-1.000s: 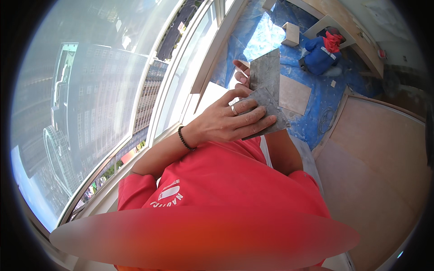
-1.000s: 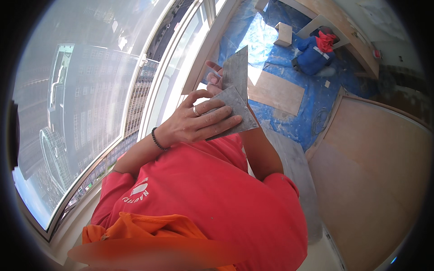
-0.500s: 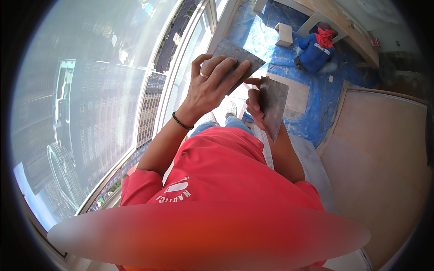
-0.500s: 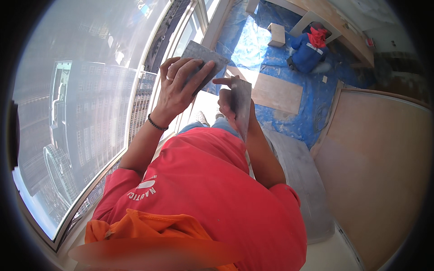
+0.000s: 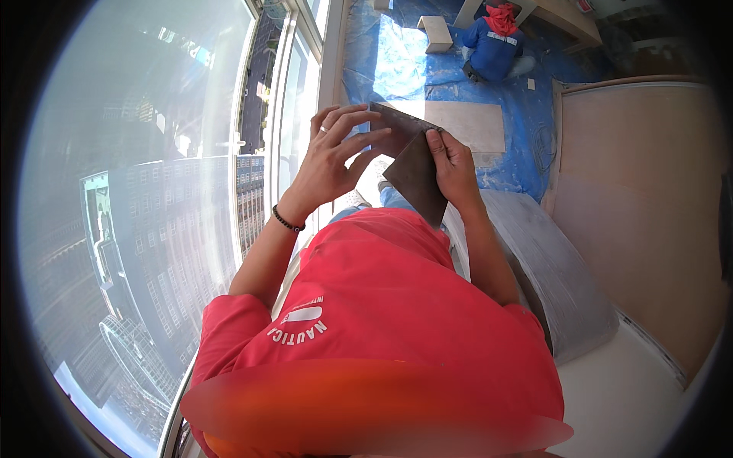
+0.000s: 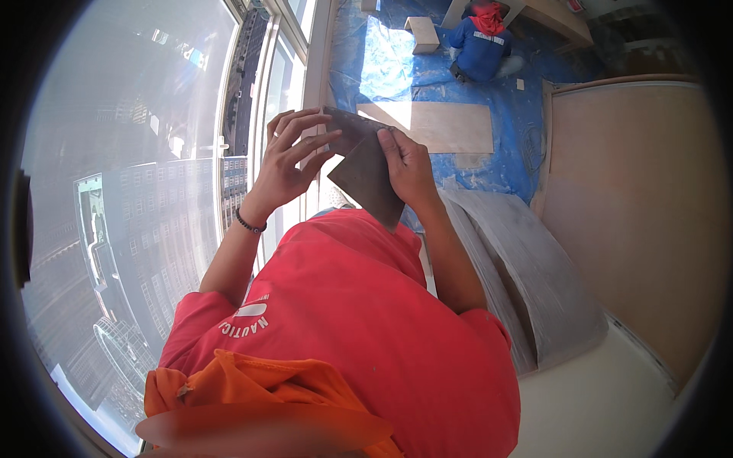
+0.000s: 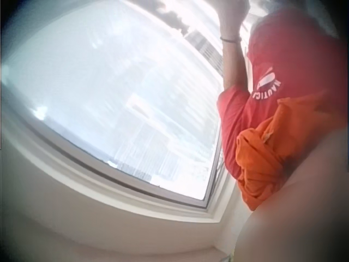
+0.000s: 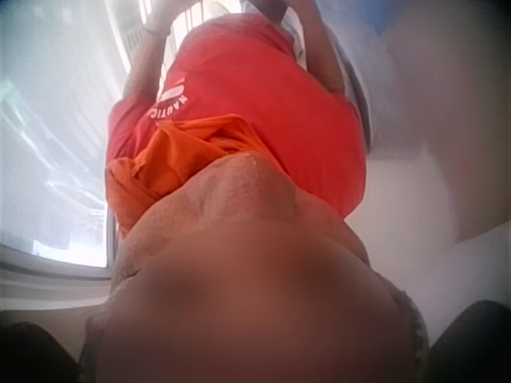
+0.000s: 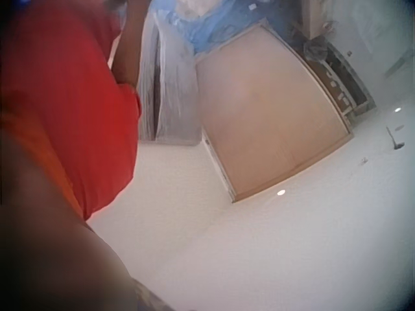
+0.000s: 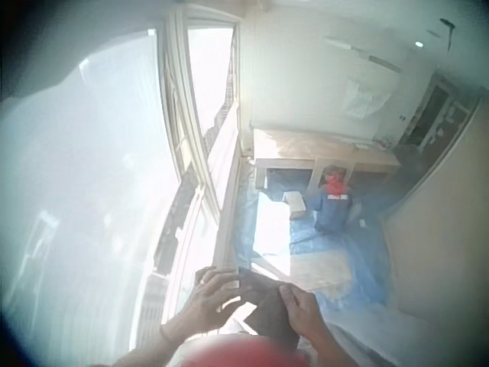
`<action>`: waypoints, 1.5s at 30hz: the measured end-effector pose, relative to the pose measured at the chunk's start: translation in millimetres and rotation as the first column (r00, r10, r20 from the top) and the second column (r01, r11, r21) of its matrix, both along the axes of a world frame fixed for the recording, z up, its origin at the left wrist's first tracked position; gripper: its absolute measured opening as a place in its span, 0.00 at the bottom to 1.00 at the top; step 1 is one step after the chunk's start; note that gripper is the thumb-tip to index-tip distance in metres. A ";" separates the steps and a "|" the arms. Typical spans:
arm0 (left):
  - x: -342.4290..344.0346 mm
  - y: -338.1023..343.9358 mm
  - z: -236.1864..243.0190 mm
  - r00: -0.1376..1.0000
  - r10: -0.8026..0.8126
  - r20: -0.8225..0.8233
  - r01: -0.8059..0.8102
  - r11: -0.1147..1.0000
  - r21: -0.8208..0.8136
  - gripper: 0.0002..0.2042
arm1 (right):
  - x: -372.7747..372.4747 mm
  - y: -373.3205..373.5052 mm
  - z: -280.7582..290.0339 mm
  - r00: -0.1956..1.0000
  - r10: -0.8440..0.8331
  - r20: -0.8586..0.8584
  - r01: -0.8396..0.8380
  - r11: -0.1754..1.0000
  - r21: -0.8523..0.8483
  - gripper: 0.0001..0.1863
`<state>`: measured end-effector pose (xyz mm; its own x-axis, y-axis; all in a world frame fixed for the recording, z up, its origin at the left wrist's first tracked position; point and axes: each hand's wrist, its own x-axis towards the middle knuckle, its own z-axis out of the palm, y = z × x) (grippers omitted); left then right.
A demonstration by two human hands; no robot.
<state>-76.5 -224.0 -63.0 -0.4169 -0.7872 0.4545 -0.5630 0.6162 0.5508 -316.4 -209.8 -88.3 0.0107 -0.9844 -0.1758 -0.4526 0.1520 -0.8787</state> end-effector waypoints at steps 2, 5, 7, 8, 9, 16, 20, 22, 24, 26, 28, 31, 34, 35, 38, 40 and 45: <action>-5.7 -17.2 4.1 0.998 0.032 -0.059 -0.031 0.999 0.018 0.14 | -0.1 10.3 5.0 0.999 0.029 -0.043 -0.032 0.997 -0.075 0.21; -26.7 -41.1 1.0 0.981 -0.192 0.027 0.185 0.967 0.175 0.07 | -1.5 22.7 9.8 0.993 0.024 -0.112 -0.035 0.995 -0.099 0.20; -37.8 -47.6 -5.5 0.948 -0.313 0.060 0.295 0.933 0.205 0.05 | -7.0 29.8 9.9 0.988 0.001 -0.154 -0.016 0.995 -0.097 0.19; -40.4 -50.8 -9.9 0.947 -0.321 0.034 0.312 0.937 0.156 0.05 | -12.9 30.9 9.3 0.984 -0.017 -0.176 -0.002 0.994 -0.109 0.19; -40.8 -54.0 -15.7 0.945 -0.327 0.011 0.324 0.940 0.106 0.06 | -19.5 31.9 7.9 0.980 -0.034 -0.194 0.010 0.992 -0.123 0.19; 19.8 -74.3 -134.9 0.979 0.198 0.056 -0.177 0.672 0.719 0.08 | -108.1 58.9 -10.7 0.888 -0.389 -0.246 0.386 0.920 -0.065 0.24; 77.9 -11.7 -237.0 0.907 0.013 0.421 -0.299 0.724 0.622 0.30 | -156.2 84.9 -35.8 0.717 -0.694 0.066 0.692 0.720 0.051 0.25; 96.7 29.4 -269.2 0.792 -0.188 0.581 -0.342 0.652 0.677 0.35 | -173.3 90.6 -50.7 0.594 -0.785 0.176 0.774 0.617 0.142 0.25; 101.4 65.8 -283.4 0.788 -0.322 0.525 -0.382 0.414 0.826 0.29 | -184.9 88.6 -63.9 0.507 -0.823 0.256 0.796 0.561 0.227 0.22; 102.6 91.5 -281.1 0.905 -0.259 0.337 -0.370 -0.092 0.924 0.37 | -188.2 78.9 -75.6 0.463 -0.824 0.327 0.791 0.551 0.267 0.20; 91.9 100.7 -271.5 0.860 -0.219 0.460 -0.401 0.265 0.877 0.32 | -185.2 63.8 -84.5 0.484 -0.803 0.348 0.741 0.588 0.325 0.19; 79.1 99.2 -242.6 0.884 -0.093 0.457 -0.403 0.342 0.849 0.20 | -173.1 35.2 -95.1 0.610 -0.717 0.338 0.618 0.697 0.364 0.23; 69.1 104.3 -211.0 0.897 -0.073 0.437 -0.394 0.317 0.863 0.17 | -162.3 5.6 -104.6 0.644 -0.648 0.407 0.500 0.759 0.418 0.24; 66.2 106.8 -203.4 0.921 -0.058 0.386 -0.358 0.266 0.895 0.16 | -161.5 -2.9 -105.8 0.675 -0.627 0.389 0.467 0.771 0.433 0.24; 58.8 105.9 -197.9 0.945 0.014 0.326 -0.318 0.261 0.911 0.17 | -154.3 -24.3 -105.7 0.746 -0.599 0.291 0.413 0.758 0.504 0.24; 55.6 96.2 -206.0 0.974 -0.011 0.226 -0.217 0.235 0.947 0.18 | -146.6 -37.6 -102.1 0.764 -0.602 0.232 0.423 0.739 0.524 0.25; 48.0 52.6 -245.9 0.999 0.043 0.020 -0.018 -0.044 0.999 0.21 | -136.3 -77.4 -95.1 0.857 -0.507 0.092 0.365 0.724 0.585 0.25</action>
<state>-28.5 -171.3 -308.9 -0.3822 -0.4369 -0.8143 -0.5490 -0.6015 0.5804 -452.8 -287.2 -183.4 -0.2862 -0.6357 -0.7170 -0.0130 0.7508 -0.6604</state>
